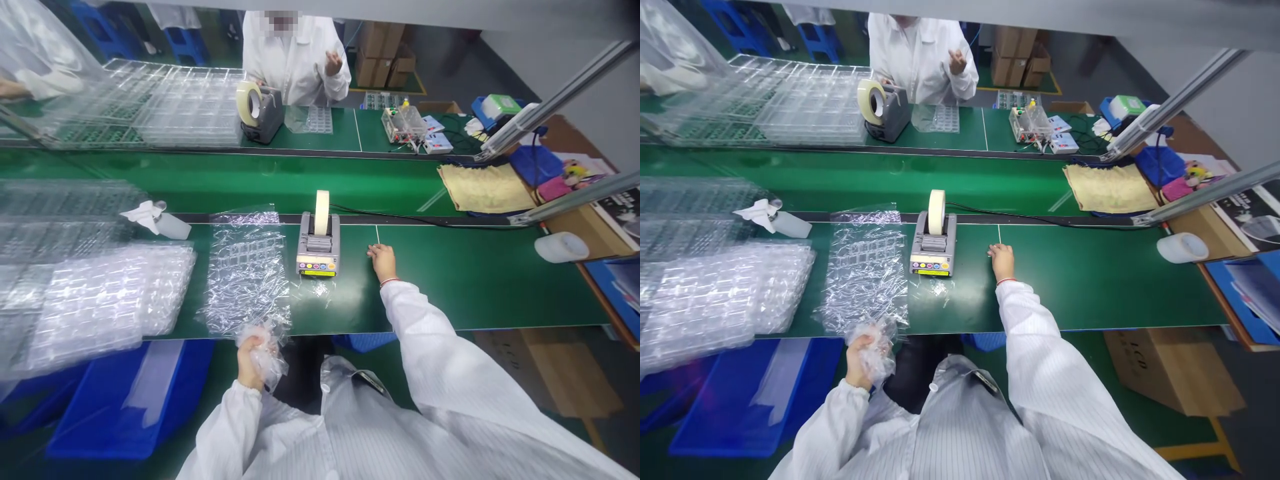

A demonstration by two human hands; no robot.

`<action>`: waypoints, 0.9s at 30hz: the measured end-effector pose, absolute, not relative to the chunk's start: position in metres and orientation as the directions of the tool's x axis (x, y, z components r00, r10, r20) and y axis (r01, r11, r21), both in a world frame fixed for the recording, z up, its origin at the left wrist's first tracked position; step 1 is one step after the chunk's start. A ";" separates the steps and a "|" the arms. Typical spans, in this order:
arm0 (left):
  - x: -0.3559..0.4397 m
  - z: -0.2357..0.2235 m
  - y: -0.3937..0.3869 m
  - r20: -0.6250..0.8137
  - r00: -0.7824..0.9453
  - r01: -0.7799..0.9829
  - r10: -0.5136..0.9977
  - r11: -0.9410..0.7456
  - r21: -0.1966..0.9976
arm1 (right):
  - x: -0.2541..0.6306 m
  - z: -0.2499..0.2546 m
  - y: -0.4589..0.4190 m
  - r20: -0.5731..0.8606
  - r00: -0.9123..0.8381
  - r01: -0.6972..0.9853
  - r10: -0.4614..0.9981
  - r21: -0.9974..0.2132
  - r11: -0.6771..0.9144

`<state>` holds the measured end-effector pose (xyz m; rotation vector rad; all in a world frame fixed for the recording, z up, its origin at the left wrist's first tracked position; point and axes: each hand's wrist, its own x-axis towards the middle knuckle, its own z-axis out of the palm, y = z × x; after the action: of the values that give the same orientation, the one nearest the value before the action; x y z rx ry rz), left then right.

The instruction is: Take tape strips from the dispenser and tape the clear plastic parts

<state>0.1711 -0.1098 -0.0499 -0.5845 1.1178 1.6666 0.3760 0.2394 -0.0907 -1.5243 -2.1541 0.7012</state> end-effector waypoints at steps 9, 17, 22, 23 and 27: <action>0.170 -0.044 -0.125 -0.774 -0.396 -0.911 0.494 -0.109 0.397 | 0.352 -0.103 0.124 0.148 -0.449 0.635 0.881 -0.641 0.431; 0.175 -0.045 -0.131 -0.788 -0.378 -0.923 0.486 -0.126 0.365 | 0.324 -0.132 0.094 0.172 -0.509 0.610 0.844 -0.620 0.494; 0.174 -0.044 -0.135 -0.793 -0.384 -0.922 0.472 -0.161 0.351 | 0.319 -0.123 0.088 0.182 -0.493 0.615 0.851 -0.618 0.489; 0.173 -0.044 -0.136 -0.796 -0.383 -0.923 0.469 -0.166 0.347 | 0.317 -0.122 0.085 0.179 -0.493 0.617 0.851 -0.618 0.487; 0.172 -0.049 -0.143 -0.810 -0.377 -0.926 0.448 -0.181 0.331 | 0.302 -0.125 0.074 0.134 -0.478 0.650 0.868 -0.611 0.452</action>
<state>0.1725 -0.1431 -0.0492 -0.6899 1.0299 1.7419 0.3019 0.0744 -0.1245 -1.2751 -2.2765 0.6852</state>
